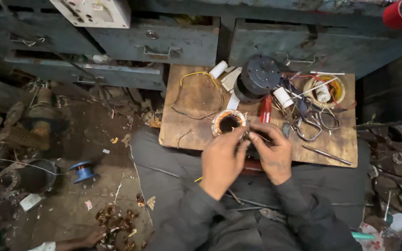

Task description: The person sits on the floor and works on a cylindrical motor stator, using pliers to pull and adjust copper wires and insulation. They manipulate the wires by hand and with tools, occasionally rotating the stator to access different sections.

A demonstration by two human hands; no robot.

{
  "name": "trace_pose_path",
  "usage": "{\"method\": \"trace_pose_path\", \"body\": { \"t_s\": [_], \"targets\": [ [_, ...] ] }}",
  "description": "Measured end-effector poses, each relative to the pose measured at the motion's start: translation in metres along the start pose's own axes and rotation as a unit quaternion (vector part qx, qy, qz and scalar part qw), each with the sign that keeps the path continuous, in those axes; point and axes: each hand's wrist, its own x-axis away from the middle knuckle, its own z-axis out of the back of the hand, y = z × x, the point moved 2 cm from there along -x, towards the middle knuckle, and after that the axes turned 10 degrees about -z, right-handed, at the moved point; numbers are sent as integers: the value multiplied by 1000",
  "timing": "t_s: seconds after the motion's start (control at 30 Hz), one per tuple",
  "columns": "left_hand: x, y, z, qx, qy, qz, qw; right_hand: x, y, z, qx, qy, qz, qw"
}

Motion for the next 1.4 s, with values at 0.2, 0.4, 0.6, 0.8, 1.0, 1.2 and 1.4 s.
{"method": "trace_pose_path", "body": {
  "t_s": [0.2, 0.4, 0.6, 0.8, 1.0, 1.2, 1.4],
  "targets": [
    [7, -7, -21, -156, -58, -49, 985, -2, 23, -3, -60, 30, -101, 993],
    [11, -9, -25, -140, -55, -19, 988, -5, 22, 22, -6, 124, -57, 991],
    [4, -6, -21, -124, -29, -42, 991, -6, 4, 46, -38, 125, -33, 991],
    [3, -6, -4, 14, -5, 1, 1000, 3, -10, 70, -76, 179, -32, 980],
    [12, 15, 7, 136, 66, 116, 982, 14, -40, 97, -30, 249, -6, 968],
    [27, 82, -18, 319, 28, 113, 940, 54, -57, 78, -327, 121, 28, 937],
    [30, 98, -22, 360, 22, -32, 932, 118, -65, 55, 133, 155, 49, 978]
  ]
}}
